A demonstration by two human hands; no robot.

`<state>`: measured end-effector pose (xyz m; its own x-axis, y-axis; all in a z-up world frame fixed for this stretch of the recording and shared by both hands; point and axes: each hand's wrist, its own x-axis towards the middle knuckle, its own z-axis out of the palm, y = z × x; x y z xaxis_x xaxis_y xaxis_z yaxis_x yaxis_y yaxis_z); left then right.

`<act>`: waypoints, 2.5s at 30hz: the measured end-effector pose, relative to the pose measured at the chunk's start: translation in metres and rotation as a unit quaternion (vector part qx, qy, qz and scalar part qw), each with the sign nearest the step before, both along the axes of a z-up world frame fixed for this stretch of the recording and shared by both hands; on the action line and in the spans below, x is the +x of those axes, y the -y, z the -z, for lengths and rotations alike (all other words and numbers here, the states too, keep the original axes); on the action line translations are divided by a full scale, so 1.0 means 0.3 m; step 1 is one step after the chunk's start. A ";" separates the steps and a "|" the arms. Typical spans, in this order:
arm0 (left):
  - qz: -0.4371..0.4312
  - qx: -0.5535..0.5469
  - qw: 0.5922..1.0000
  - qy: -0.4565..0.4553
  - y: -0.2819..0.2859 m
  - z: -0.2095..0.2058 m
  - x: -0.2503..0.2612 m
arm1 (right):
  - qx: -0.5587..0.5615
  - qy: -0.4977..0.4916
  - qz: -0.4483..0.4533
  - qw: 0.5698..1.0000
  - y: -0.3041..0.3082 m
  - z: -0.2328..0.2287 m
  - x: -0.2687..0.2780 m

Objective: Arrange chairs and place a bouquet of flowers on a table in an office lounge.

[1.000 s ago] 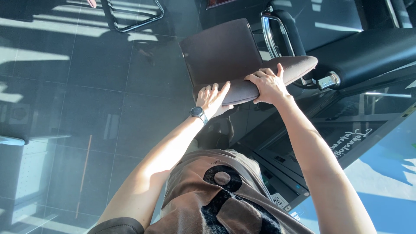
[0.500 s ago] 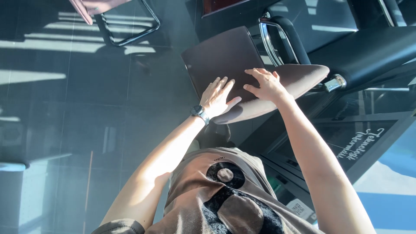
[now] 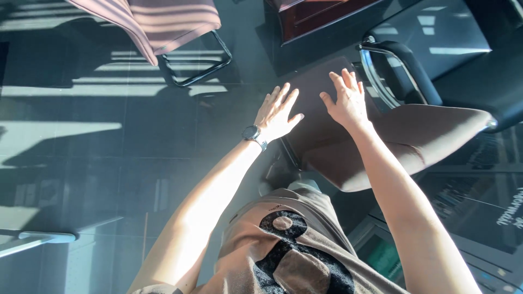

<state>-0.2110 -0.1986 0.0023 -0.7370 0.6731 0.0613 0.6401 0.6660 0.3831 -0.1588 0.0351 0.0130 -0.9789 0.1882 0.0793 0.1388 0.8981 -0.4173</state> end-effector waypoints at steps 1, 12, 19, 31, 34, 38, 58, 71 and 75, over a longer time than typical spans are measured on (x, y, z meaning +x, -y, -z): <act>0.000 -0.002 1.000 0.001 0.027 -0.001 -0.032 | -0.002 0.001 0.000 1.000 0.030 0.008 -0.031; 0.011 -0.012 1.000 0.014 0.137 -0.039 -0.395 | 0.009 -0.008 0.025 1.000 0.203 0.051 -0.391; 0.028 -0.004 1.000 0.009 0.163 -0.015 -0.766 | -0.014 -0.047 0.013 0.999 0.267 0.073 -0.743; 0.022 0.000 1.000 -0.013 0.204 -0.053 -1.305 | 0.009 -0.068 0.008 0.998 0.339 0.087 -1.261; 0.038 0.009 0.999 -0.003 0.200 -0.022 -1.420 | 0.020 -0.099 0.025 0.995 0.346 0.130 -1.345; 0.067 0.019 0.997 0.028 0.179 0.022 -1.599 | 0.028 -0.115 0.051 0.992 0.345 0.157 -1.473; 0.205 0.032 0.976 0.069 0.027 0.142 -2.384 | 0.013 -0.029 0.243 0.970 0.286 0.185 -1.979; 0.268 -0.031 0.962 0.043 -0.322 0.194 -2.791 | 0.005 -0.022 0.271 0.962 -0.024 0.294 -2.326; 0.271 -0.064 0.959 0.055 -0.393 0.185 -2.889 | -0.018 -0.014 0.297 0.955 -0.064 0.313 -2.410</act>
<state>-1.0777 -0.0807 -0.0533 -0.2734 0.9562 -0.1051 0.8658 0.2922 0.4062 -0.8817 0.0542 -0.0809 -0.6959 0.7128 0.0877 0.6075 0.6494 -0.4575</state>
